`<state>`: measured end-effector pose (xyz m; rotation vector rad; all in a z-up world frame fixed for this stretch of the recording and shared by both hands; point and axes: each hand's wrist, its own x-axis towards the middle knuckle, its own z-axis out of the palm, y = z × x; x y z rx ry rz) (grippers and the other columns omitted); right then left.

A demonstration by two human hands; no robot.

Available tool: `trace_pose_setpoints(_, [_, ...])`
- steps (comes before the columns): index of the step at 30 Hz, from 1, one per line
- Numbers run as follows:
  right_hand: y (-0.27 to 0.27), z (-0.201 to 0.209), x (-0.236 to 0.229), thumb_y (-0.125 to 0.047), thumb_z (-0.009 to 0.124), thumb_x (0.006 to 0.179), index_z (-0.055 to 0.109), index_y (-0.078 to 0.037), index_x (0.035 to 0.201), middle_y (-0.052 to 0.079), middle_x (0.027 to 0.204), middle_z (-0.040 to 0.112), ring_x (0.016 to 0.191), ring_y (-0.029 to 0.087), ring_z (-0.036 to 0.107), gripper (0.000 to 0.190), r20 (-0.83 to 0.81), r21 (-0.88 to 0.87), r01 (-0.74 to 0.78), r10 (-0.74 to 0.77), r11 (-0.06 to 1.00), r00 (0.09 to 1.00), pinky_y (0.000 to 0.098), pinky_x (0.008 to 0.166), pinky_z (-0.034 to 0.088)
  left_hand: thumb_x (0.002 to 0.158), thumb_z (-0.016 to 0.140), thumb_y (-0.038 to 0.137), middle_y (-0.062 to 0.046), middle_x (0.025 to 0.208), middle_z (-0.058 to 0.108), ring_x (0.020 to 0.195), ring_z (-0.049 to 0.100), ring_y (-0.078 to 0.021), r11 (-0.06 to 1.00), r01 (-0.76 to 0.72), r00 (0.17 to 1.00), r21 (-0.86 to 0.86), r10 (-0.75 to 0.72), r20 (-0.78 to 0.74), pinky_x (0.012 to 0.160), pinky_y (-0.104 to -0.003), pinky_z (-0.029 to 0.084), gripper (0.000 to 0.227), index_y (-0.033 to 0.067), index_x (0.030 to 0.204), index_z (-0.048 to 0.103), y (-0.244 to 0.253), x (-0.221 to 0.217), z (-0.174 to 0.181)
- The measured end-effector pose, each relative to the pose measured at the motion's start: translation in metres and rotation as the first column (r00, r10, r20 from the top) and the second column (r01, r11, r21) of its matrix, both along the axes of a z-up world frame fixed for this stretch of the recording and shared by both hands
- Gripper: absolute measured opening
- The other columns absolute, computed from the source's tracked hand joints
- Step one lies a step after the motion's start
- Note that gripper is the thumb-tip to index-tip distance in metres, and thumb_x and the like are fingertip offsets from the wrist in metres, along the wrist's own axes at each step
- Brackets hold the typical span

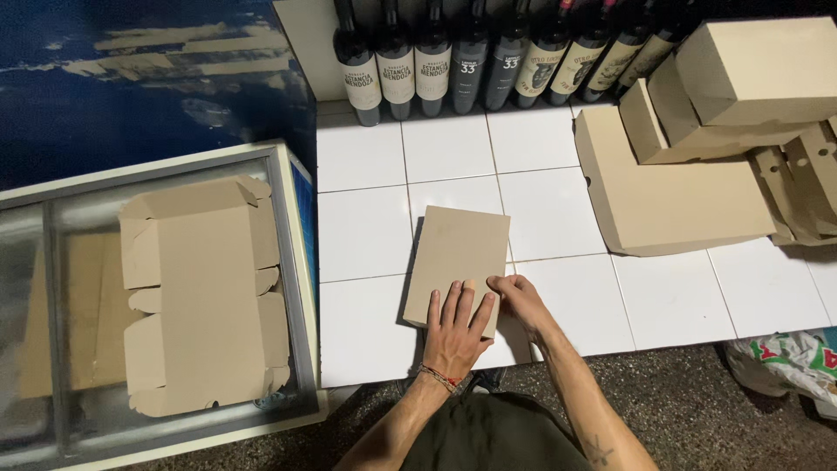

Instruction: The person assembles flat cardboard boxes on a tiled counter. They fold the sides and lock the tabs to form the box shape, then place the completed boxes into a chest freezer. The process is repeated multiple times.

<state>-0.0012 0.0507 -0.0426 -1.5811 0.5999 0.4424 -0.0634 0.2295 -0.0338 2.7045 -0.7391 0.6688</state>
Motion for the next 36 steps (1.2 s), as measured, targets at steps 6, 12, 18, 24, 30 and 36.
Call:
trace_pose_setpoints(6, [-0.012, -0.017, 0.003, -0.04, 0.079, 0.086, 0.061, 0.0, 0.101, 0.01, 0.087, 0.051, 0.085, 0.027, 0.059, 0.047, 0.009, 0.003, -0.02, 0.02, 1.0, 1.0, 0.0409, 0.067, 0.051, 0.055, 0.093, 0.051, -0.022, 0.143, 0.05, 0.142, 0.044, -0.0455, 1.0, 0.004, 1.0, -0.006, -0.004, 0.012, 0.12, -0.067, 0.027, 0.114, 0.0143, 0.153, 0.047, -0.01, -0.002, -0.004])
trace_pose_setpoints(12, [-0.02, -0.017, -0.001, -0.041, 0.082, 0.085, 0.062, 0.0, 0.1, 0.009, 0.083, 0.053, 0.081, 0.023, 0.056, 0.047, 0.029, 0.036, -0.034, 0.033, 0.999, 0.999, 0.0344, 0.065, 0.046, 0.068, 0.089, 0.038, -0.017, 0.145, 0.05, 0.142, 0.046, -0.0422, 0.999, 0.043, 0.996, 0.022, -0.045, 0.074, 0.117, -0.071, 0.029, 0.099, 0.0249, 0.156, 0.046, -0.022, -0.005, -0.01])
trace_pose_setpoints(18, [-0.017, 0.001, -0.009, -0.039, 0.085, 0.084, 0.067, 0.003, 0.107, 0.009, 0.087, 0.058, 0.084, 0.02, 0.057, 0.051, 0.038, 0.049, -0.011, 0.009, 0.999, 0.999, 0.0311, 0.068, 0.046, 0.089, 0.07, 0.028, -0.013, 0.152, 0.05, 0.144, 0.045, -0.0372, 0.999, 0.035, 0.992, 0.038, -0.04, 0.122, 0.116, -0.067, 0.033, 0.062, 0.0283, 0.149, 0.052, -0.029, -0.004, -0.019])
trace_pose_setpoints(24, [-0.021, -0.014, -0.012, -0.039, 0.086, 0.083, 0.068, 0.003, 0.111, 0.009, 0.087, 0.06, 0.083, 0.019, 0.057, 0.054, 0.05, 0.056, 0.008, -0.011, 0.998, 0.999, 0.0297, 0.068, 0.046, 0.092, 0.064, 0.024, -0.011, 0.153, 0.05, 0.145, 0.045, -0.0367, 0.998, 0.054, 0.992, 0.042, -0.058, 0.111, 0.117, -0.066, 0.032, 0.055, 0.028, 0.146, 0.054, -0.027, -0.006, -0.013])
trace_pose_setpoints(30, [-0.021, -0.023, -0.016, -0.04, 0.085, 0.085, 0.068, 0.002, 0.111, 0.007, 0.089, 0.059, 0.085, 0.019, 0.057, 0.053, 0.052, 0.053, 0.004, -0.007, 0.999, 0.999, 0.0296, 0.069, 0.046, 0.092, 0.064, 0.024, -0.011, 0.155, 0.049, 0.146, 0.044, -0.036, 0.997, 0.055, 0.992, 0.056, -0.061, 0.112, 0.118, -0.066, 0.032, 0.053, 0.0273, 0.143, 0.056, -0.026, -0.007, -0.022])
trace_pose_setpoints(36, [-0.02, 0.001, -0.022, -0.042, 0.087, 0.084, 0.065, 0.004, 0.107, 0.006, 0.081, 0.053, 0.076, 0.018, 0.057, 0.056, 0.04, 0.107, 0.024, -0.028, 0.994, 0.999, 0.0298, 0.063, 0.047, 0.074, 0.084, 0.03, -0.015, 0.152, 0.048, 0.146, 0.042, -0.0387, 0.995, 0.084, 0.994, 0.049, -0.087, 0.064, 0.119, -0.068, 0.029, 0.081, 0.0247, 0.148, 0.052, -0.022, -0.011, -0.021])
